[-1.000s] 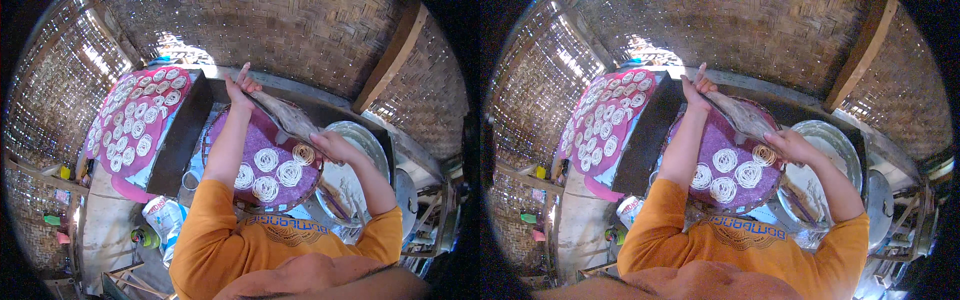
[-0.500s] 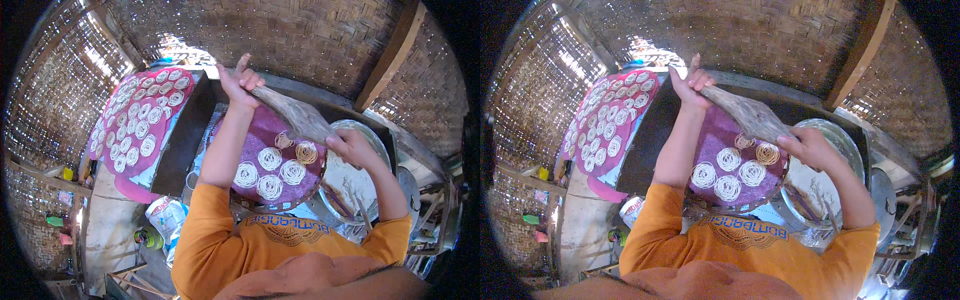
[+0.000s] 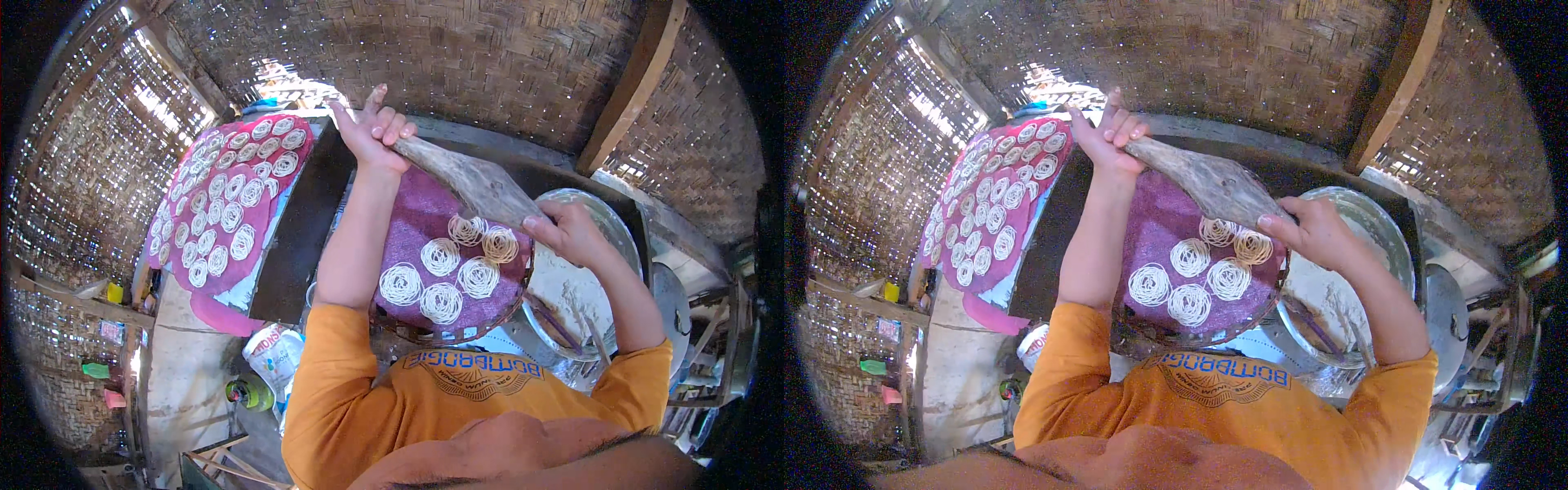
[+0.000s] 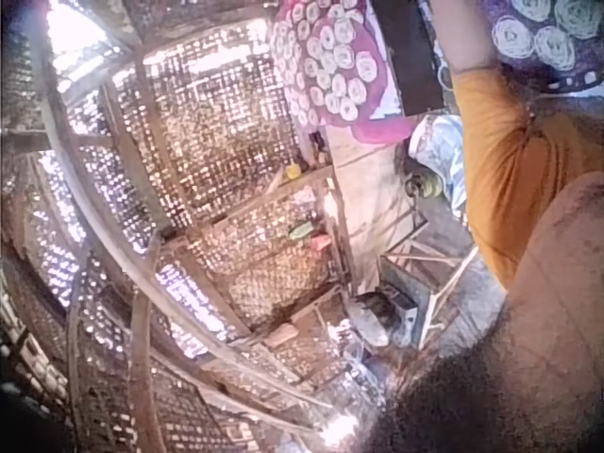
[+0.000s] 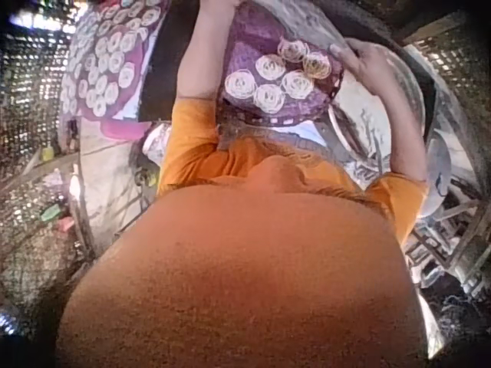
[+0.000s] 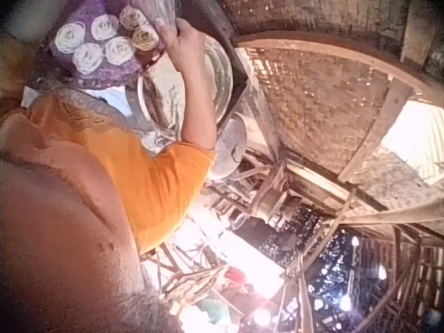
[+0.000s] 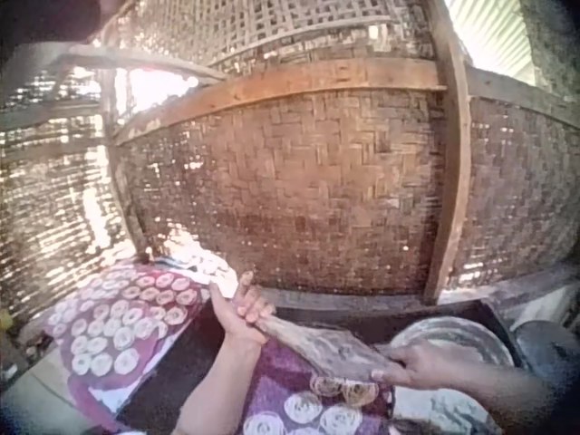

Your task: The person prepares food by using a wooden tool to extrude batter into circular patterns onto a steamer tray, refills the tool from a large bowl, and replaces a pink cloth covering.

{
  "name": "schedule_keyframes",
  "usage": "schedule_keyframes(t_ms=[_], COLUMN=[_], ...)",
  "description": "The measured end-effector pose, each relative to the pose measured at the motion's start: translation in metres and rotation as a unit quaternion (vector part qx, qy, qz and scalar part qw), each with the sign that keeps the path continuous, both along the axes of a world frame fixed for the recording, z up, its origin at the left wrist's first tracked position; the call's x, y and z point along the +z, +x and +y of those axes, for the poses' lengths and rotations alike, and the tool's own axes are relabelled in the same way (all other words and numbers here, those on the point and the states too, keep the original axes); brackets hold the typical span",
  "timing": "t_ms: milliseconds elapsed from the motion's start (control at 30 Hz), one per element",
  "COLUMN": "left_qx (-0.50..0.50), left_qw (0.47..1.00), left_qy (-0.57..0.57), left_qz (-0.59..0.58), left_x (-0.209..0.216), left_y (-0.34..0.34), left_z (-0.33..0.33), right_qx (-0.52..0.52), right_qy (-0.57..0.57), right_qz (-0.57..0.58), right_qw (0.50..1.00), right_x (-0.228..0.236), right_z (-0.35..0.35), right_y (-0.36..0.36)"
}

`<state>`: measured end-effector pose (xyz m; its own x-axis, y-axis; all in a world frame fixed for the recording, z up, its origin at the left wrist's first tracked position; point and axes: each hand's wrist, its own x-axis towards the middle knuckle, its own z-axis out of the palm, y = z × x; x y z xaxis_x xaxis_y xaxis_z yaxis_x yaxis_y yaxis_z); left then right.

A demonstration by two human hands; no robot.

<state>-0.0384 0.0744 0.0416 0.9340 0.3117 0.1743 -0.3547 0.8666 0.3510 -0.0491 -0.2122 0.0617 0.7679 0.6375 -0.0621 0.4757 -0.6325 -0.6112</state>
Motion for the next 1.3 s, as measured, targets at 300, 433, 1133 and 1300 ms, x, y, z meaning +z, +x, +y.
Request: schedule_keyframes(t_ms=[300,433,1133,1300], left_qx=[-0.011,-0.112,-0.288,-0.066], left_qw=[0.999,0.993,0.791,0.552], left_qy=[-0.004,0.017,0.505,0.795], left_qz=[0.039,-0.036,0.189,0.243], left_x=[-0.032,-0.033,-0.130,-0.141], left_y=[0.014,0.016,0.020,0.012], left_z=[-0.024,-0.043,-0.070,-0.064], right_qx=[-0.010,-0.019,-0.076,-0.103], right_qy=[-0.005,-0.014,0.110,0.106], right_qz=[-0.013,0.036,-0.022,-0.015], right_qw=[1.000,0.999,0.991,0.989], right_x=[-0.020,-0.014,-0.052,-0.058], right_z=[-0.025,-0.031,-0.042,-0.054], right_y=[0.000,0.001,0.011,0.014])
